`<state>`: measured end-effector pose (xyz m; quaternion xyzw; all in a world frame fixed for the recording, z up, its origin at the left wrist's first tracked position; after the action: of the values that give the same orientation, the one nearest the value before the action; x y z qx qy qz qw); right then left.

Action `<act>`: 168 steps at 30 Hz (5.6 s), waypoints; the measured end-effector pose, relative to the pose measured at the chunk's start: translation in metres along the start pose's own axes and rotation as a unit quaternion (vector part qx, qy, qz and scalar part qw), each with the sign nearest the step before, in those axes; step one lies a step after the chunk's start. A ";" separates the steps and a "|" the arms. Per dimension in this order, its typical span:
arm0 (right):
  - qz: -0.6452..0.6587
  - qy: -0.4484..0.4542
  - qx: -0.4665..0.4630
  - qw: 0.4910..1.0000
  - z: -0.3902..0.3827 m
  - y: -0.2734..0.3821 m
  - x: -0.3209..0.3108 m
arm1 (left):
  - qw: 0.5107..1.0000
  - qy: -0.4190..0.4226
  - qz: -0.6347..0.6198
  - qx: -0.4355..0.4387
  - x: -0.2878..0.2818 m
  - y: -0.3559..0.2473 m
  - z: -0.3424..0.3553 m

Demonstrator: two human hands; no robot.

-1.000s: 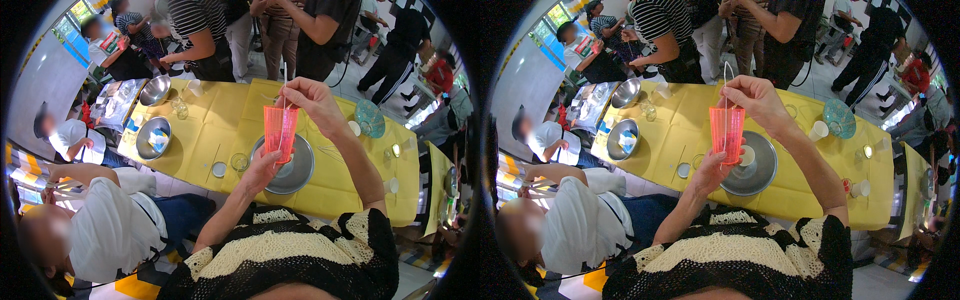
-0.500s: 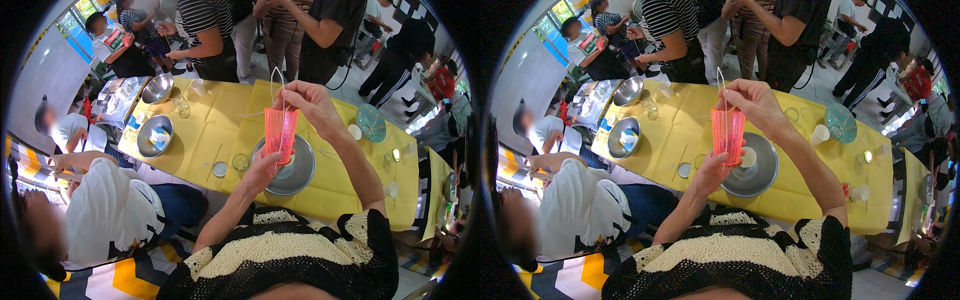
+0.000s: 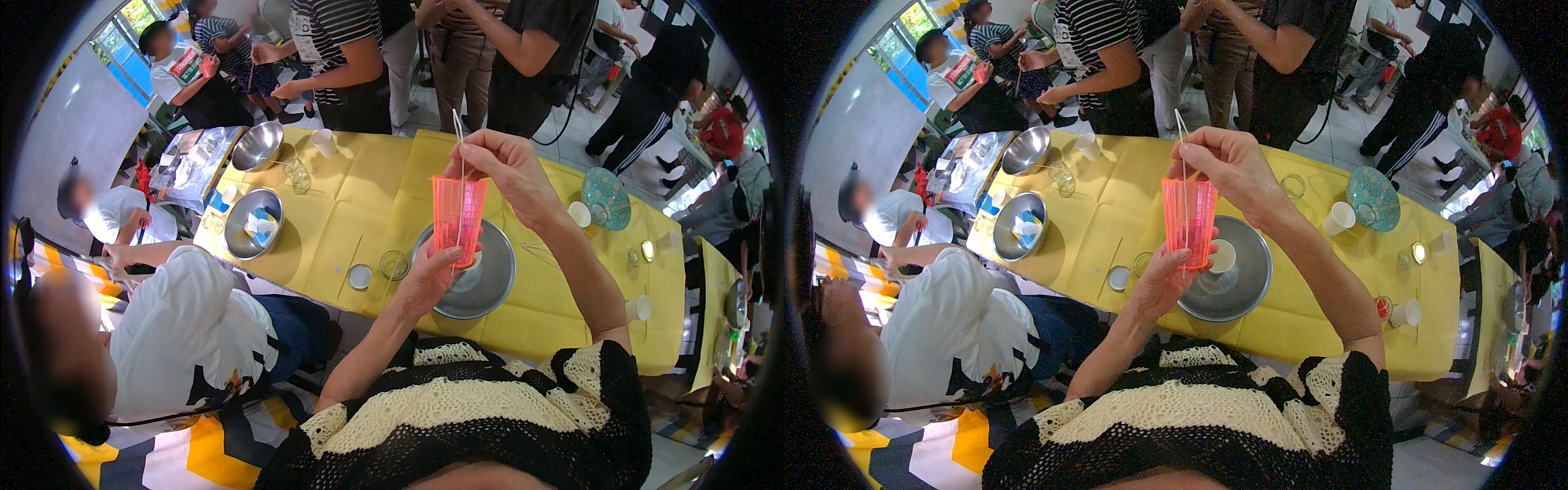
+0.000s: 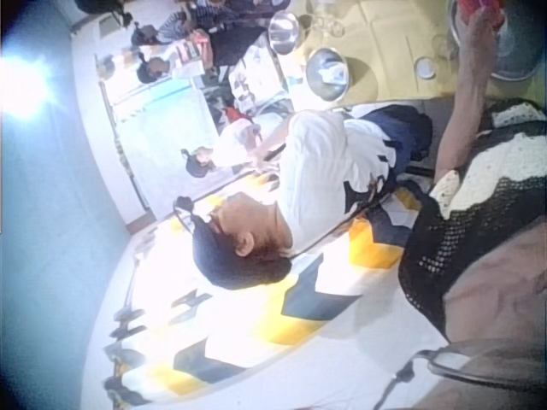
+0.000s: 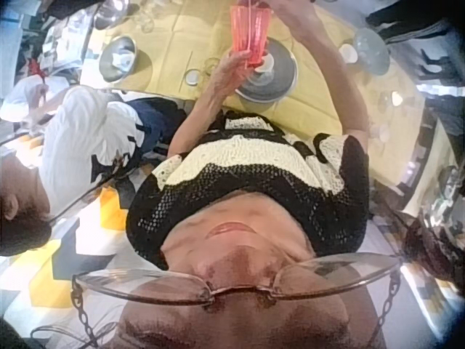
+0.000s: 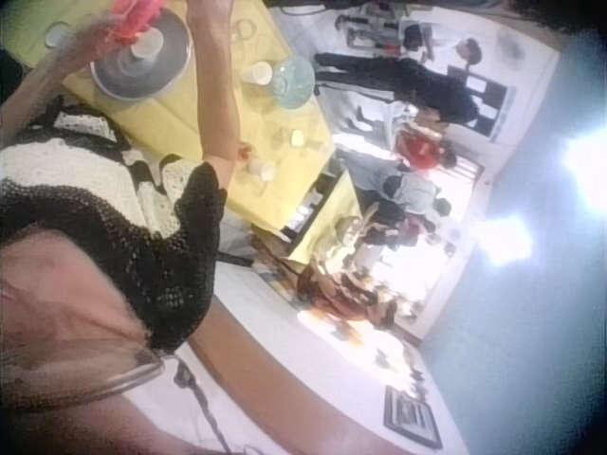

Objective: The person uses scissors to cut a white string or wire held in their left hand. They repeatedly measure, cut, and handle the string segments on a yellow table covered with various bowls and cups. The person also handles a pink plastic cup and a metal bowl during the process.

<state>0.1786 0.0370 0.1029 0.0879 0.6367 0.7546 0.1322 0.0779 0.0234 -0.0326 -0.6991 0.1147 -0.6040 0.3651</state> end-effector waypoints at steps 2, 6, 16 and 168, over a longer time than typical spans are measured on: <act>0.000 -0.001 0.001 1.000 0.000 0.000 0.000 | 1.000 0.001 0.002 0.002 -0.001 0.000 0.000; -0.006 -0.008 -0.009 1.000 0.000 0.001 -0.001 | 1.000 -0.002 0.000 -0.003 -0.001 0.001 0.000; -0.002 -0.022 -0.011 1.000 0.003 0.000 -0.002 | 1.000 0.007 -0.003 0.001 0.001 0.000 0.001; 0.136 0.255 0.024 0.957 -0.027 -0.053 0.255 | 0.622 -0.447 0.546 0.340 -0.029 -0.183 -0.221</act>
<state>-0.0669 0.0989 0.0366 -0.0184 0.6495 0.7470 -0.1406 -0.1861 0.0880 0.0648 -0.5179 0.0847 0.0968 0.8457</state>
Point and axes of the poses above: each hand's wrist, its own z-axis towards the middle knuckle, its own x-axis out of the palm, y = z × x, the point moved 9 cm from there along z, towards the middle knuckle
